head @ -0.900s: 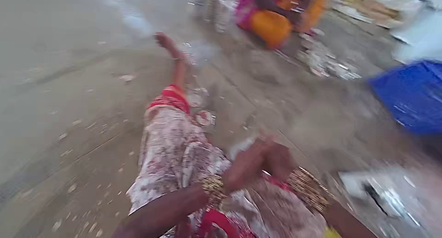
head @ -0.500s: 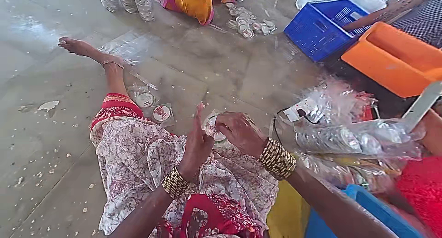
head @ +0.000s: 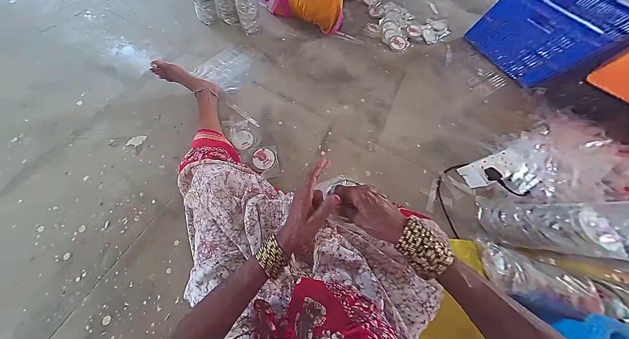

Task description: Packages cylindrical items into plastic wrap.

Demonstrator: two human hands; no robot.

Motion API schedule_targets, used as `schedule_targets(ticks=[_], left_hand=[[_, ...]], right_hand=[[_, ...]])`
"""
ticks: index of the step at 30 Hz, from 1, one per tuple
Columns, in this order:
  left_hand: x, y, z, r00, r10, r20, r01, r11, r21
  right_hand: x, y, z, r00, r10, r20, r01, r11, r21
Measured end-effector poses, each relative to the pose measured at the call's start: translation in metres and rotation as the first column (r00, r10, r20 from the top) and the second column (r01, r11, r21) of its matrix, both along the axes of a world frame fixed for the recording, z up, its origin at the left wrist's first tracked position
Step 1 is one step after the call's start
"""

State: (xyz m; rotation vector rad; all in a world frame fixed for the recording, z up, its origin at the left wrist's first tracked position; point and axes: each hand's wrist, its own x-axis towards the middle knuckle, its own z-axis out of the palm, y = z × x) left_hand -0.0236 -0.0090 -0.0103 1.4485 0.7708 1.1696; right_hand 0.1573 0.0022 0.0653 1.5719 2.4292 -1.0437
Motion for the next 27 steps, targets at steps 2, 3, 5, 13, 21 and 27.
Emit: schedule_targets(ticks=[2,3,5,13,21,27], left_hand=[[-0.016,0.021,-0.018,0.985,0.123,-0.120,-0.115,0.991,0.070],[-0.027,0.035,-0.029,0.956,0.185,-0.229,-0.170,0.982,0.082],[-0.052,0.071,-0.051,0.838,0.232,-0.493,-0.246,0.969,0.037],[-0.112,0.154,-0.107,0.275,-0.062,-0.959,-0.242,0.961,-0.132],[-0.116,0.170,-0.096,0.416,-0.264,-0.870,-0.182,0.913,-0.364],[-0.150,0.215,-0.117,0.479,0.135,-0.867,-0.475,0.871,-0.126]], right_hand=[[0.008,-0.003,-0.006,0.994,-0.027,-0.110,0.034,0.998,0.061],[0.009,-0.004,-0.007,0.990,-0.036,-0.139,0.050,0.993,0.102],[0.009,-0.005,-0.006,0.988,-0.050,-0.149,0.076,0.981,0.178],[0.023,-0.003,0.002,0.951,-0.044,-0.306,0.191,0.863,0.468],[0.065,0.011,0.012,0.856,-0.175,-0.487,0.468,0.664,0.583],[0.090,0.006,-0.020,0.843,-0.315,-0.437,0.518,0.695,0.499]])
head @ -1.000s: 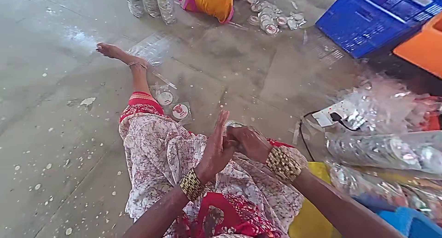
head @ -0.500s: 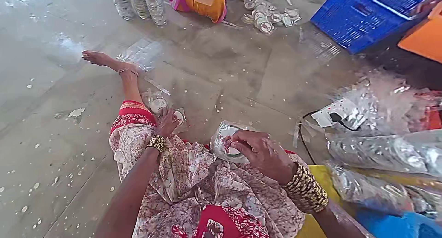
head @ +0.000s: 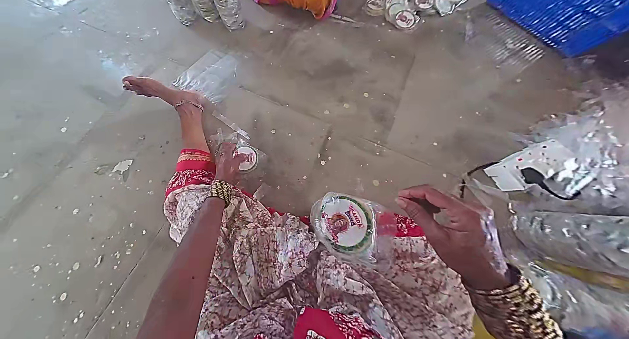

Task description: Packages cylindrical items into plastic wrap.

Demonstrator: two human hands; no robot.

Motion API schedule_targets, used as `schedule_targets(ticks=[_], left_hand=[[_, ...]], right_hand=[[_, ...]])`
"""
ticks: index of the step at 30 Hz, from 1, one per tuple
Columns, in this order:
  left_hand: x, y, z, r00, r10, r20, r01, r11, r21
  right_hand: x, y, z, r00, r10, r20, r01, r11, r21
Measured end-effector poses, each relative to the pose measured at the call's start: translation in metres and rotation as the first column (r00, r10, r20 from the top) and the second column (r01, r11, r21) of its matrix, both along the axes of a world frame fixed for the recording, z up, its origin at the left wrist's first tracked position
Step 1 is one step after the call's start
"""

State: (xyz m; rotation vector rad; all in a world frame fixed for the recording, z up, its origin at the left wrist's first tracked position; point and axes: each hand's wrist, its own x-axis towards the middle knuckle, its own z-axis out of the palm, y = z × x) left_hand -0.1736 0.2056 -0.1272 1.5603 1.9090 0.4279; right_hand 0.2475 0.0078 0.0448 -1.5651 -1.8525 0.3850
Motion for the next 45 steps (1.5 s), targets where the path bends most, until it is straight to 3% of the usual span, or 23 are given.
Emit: schedule_targets(ticks=[5,8,11,15,18,21,23,27,31,35,41,45], left_hand=[[-0.012,0.025,-0.003,0.983,-0.128,-0.129,0.107,0.982,-0.157],[-0.011,0.019,0.008,0.945,-0.277,-0.176,0.225,0.937,-0.268],[-0.008,0.003,0.021,0.936,-0.319,-0.151,0.254,0.906,-0.338],[-0.006,-0.020,0.036,0.934,-0.356,-0.020,0.345,0.916,-0.204],[0.004,-0.035,0.050,0.882,-0.456,0.115,0.449,0.889,0.085],[0.026,-0.053,0.071,0.885,-0.453,0.112,0.409,0.869,0.278],[0.025,-0.054,0.062,0.844,-0.513,0.155,0.480,0.853,0.204],[0.030,-0.056,0.041,0.751,-0.647,0.134,0.661,0.738,-0.139],[0.035,-0.058,0.008,0.729,-0.677,0.104,0.685,0.718,-0.121],[0.045,-0.052,0.014,0.701,-0.713,-0.003,0.700,0.689,-0.188],[0.043,-0.046,0.022,0.584,-0.806,-0.096,0.761,0.584,-0.283],[0.045,-0.062,0.022,0.629,-0.755,-0.183,0.699,0.653,-0.291]], right_hand=[[0.004,-0.007,-0.028,1.000,0.023,0.002,-0.023,0.995,-0.099],[0.001,-0.011,-0.040,0.999,0.048,0.008,-0.046,0.989,-0.144],[-0.003,-0.013,-0.049,0.996,0.055,0.073,-0.044,0.989,-0.142],[-0.005,-0.022,-0.045,0.995,0.051,0.086,-0.039,0.991,-0.131],[-0.001,-0.029,-0.034,0.996,0.027,0.082,-0.018,0.994,-0.103],[0.002,-0.037,-0.023,0.996,-0.007,0.086,0.012,0.998,-0.057],[0.000,-0.044,-0.018,0.995,-0.024,0.093,0.028,0.999,-0.040],[-0.005,-0.057,-0.013,0.990,-0.043,0.132,0.047,0.999,-0.027],[-0.009,-0.071,-0.014,0.982,-0.070,0.178,0.074,0.997,-0.017],[-0.012,-0.084,-0.014,0.983,-0.024,0.184,0.032,0.999,-0.043],[-0.013,-0.107,-0.013,0.986,-0.003,0.168,0.028,0.989,-0.146],[-0.015,-0.117,-0.019,0.990,0.014,0.142,0.002,0.994,-0.111]])
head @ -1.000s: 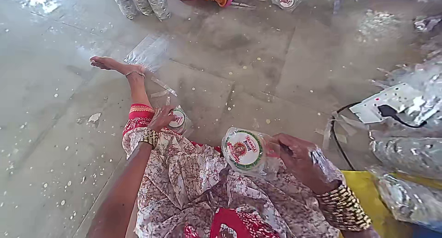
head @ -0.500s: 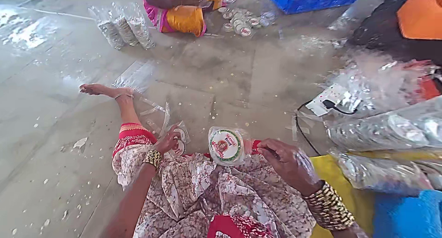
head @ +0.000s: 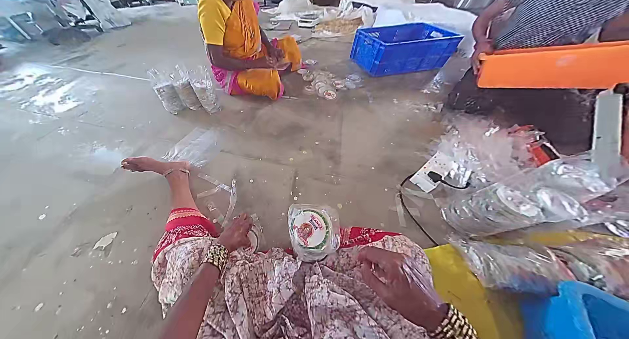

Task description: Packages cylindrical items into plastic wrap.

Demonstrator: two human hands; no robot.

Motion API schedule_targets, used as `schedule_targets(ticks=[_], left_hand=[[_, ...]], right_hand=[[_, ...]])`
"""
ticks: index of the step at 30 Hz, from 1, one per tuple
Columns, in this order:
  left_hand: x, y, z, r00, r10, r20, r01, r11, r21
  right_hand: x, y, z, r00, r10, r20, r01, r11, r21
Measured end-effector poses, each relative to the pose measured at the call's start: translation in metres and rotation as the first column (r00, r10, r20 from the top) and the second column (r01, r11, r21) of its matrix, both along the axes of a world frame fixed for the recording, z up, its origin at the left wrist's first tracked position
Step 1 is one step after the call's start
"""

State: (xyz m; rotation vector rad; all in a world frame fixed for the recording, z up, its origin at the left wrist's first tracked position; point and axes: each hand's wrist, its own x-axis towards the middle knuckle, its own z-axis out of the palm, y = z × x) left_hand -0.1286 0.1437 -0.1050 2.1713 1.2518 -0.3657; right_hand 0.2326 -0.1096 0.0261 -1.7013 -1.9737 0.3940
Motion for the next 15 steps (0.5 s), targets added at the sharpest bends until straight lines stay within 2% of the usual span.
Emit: schedule_targets(ticks=[2,4,6,8,10,12,14,15], left_hand=[[-0.004,-0.006,-0.007,0.995,0.092,0.029,-0.092,0.996,0.018],[-0.012,-0.009,-0.015,0.982,0.178,0.061,-0.176,0.984,-0.036],[-0.018,-0.013,-0.009,0.982,0.188,0.019,-0.184,0.976,-0.119],[-0.017,-0.019,0.007,0.986,0.162,0.031,-0.158,0.982,-0.106],[-0.017,-0.024,0.018,0.962,0.230,0.148,-0.223,0.973,-0.058],[-0.015,-0.028,0.032,0.885,0.316,0.343,-0.341,0.940,0.012],[-0.011,-0.028,0.040,0.815,0.304,0.493,-0.423,0.894,0.149],[-0.008,-0.031,0.047,0.813,0.287,0.506,-0.439,0.874,0.209]], right_hand=[[-0.002,-0.003,-0.001,1.000,0.013,-0.026,-0.013,0.999,-0.031],[-0.007,-0.003,0.000,0.998,0.033,-0.044,-0.036,0.998,-0.058],[-0.012,-0.003,0.006,0.998,0.049,-0.034,-0.051,0.996,-0.068],[-0.013,-0.003,0.011,0.998,0.055,-0.029,-0.057,0.995,-0.084],[-0.012,-0.002,0.014,0.997,0.056,-0.043,-0.060,0.995,-0.086],[-0.010,0.000,0.015,0.998,0.055,-0.040,-0.058,0.996,-0.061],[-0.009,0.002,0.016,0.998,0.052,-0.040,-0.054,0.997,-0.063],[-0.009,0.003,0.017,0.998,0.051,-0.039,-0.054,0.996,-0.065]])
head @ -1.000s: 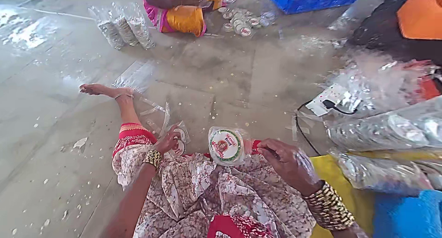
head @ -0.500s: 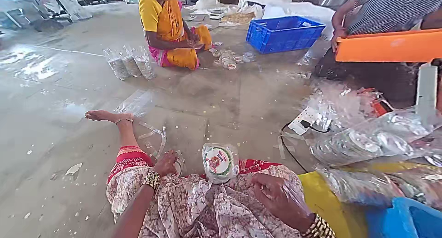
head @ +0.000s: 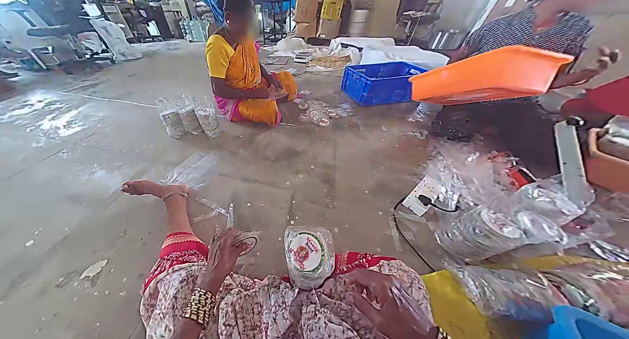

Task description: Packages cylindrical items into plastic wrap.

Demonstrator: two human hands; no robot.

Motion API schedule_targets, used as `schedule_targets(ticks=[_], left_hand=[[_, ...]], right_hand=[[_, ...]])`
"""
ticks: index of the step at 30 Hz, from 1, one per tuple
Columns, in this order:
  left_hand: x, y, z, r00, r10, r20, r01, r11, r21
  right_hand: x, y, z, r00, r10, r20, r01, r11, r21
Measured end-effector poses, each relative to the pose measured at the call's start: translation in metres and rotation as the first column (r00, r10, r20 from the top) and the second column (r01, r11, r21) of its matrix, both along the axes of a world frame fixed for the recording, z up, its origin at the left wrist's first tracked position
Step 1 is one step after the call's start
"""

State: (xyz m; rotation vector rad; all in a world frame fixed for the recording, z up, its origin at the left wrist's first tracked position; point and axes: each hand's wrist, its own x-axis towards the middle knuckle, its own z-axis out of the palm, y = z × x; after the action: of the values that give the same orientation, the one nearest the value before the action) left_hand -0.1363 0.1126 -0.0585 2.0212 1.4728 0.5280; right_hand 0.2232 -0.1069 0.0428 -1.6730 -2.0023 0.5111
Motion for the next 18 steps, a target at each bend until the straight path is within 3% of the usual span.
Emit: schedule_targets(ticks=[2,4,7,9,12,15,18], left_hand=[[0.005,-0.008,-0.002,0.993,-0.022,-0.114,0.019,0.999,-0.027],[0.006,-0.017,-0.021,0.979,-0.041,-0.198,0.005,0.984,-0.180],[0.006,-0.031,-0.036,0.982,0.160,-0.097,-0.177,0.964,-0.199],[0.005,-0.036,-0.028,0.936,0.336,0.104,-0.321,0.937,-0.134],[0.010,-0.048,0.006,0.678,0.477,0.559,-0.460,0.869,-0.184],[0.027,-0.093,0.071,0.422,0.531,0.735,-0.399,0.836,-0.376],[0.043,-0.148,0.115,0.422,0.432,0.797,-0.263,0.900,-0.349]], right_hand=[[-0.002,0.003,-0.001,1.000,0.001,0.003,-0.001,1.000,0.003],[-0.006,0.006,0.000,0.999,0.015,0.028,-0.015,1.000,-0.002],[-0.006,0.008,0.004,0.999,0.026,0.045,-0.026,1.000,0.006],[-0.005,0.008,0.011,0.999,0.000,0.039,-0.002,0.998,0.057],[-0.014,0.015,0.035,0.999,-0.026,0.024,0.020,0.975,0.220],[-0.047,0.028,0.064,0.996,0.084,-0.014,-0.073,0.927,0.368],[-0.095,0.041,0.080,0.970,0.227,0.089,-0.243,0.877,0.414]])
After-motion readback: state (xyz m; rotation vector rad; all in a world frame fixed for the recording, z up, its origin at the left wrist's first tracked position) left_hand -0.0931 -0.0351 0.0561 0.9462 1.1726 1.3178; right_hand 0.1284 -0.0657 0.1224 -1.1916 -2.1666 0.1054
